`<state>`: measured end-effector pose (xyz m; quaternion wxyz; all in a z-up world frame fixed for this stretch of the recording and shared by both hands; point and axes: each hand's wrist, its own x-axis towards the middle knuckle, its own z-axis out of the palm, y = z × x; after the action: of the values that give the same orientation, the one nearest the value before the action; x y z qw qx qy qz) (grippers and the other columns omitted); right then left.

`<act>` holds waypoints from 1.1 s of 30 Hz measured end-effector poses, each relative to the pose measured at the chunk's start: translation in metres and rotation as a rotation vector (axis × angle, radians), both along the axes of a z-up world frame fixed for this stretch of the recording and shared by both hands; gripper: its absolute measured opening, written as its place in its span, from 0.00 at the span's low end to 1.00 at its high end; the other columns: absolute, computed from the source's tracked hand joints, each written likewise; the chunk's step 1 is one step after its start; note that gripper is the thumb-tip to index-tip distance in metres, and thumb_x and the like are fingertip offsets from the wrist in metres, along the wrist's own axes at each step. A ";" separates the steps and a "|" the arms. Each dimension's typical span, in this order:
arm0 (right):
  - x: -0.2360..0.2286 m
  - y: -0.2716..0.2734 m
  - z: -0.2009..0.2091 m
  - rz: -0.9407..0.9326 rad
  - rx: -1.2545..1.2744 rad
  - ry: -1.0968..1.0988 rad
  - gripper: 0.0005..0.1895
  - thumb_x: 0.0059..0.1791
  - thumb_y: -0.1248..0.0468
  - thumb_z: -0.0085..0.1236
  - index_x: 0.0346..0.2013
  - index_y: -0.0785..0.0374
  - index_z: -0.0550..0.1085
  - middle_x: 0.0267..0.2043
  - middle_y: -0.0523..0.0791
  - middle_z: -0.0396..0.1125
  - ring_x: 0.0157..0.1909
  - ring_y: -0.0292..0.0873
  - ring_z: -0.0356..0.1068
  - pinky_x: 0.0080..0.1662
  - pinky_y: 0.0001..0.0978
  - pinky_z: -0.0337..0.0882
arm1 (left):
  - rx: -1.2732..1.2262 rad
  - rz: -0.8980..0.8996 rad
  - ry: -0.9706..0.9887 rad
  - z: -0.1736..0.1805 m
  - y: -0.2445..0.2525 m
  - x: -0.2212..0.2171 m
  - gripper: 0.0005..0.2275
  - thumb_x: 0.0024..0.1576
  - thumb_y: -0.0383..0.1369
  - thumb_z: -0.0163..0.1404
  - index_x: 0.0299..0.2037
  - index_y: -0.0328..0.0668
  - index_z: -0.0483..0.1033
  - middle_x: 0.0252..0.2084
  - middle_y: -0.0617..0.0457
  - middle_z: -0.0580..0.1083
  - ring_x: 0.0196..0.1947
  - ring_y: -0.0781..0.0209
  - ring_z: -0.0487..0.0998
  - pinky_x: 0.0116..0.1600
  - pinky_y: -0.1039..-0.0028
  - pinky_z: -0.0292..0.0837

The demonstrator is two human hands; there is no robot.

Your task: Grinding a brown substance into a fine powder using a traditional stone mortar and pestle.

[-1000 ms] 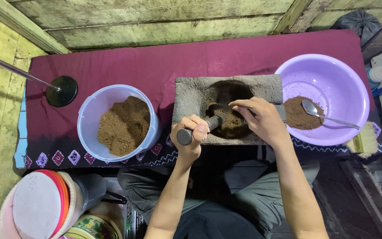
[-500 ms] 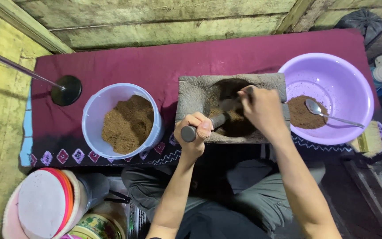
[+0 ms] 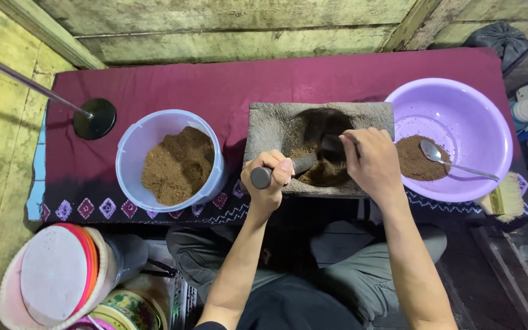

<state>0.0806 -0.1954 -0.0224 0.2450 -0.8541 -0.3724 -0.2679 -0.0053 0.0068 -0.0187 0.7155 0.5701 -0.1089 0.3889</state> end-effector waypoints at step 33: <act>-0.039 0.009 0.024 0.049 0.161 0.425 0.08 0.57 0.66 0.52 0.37 0.62 0.79 0.25 0.47 0.71 0.30 0.52 0.71 0.37 0.37 0.69 | 0.150 0.306 -0.291 0.029 0.004 0.031 0.17 0.52 0.17 0.49 0.15 0.44 0.58 0.07 0.58 0.58 0.05 0.67 0.63 0.20 0.84 0.64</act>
<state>0.0417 -0.1866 0.0018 0.3918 -0.8597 -0.3105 -0.1048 0.0256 0.0104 0.0099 0.5806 0.5693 -0.1520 0.5618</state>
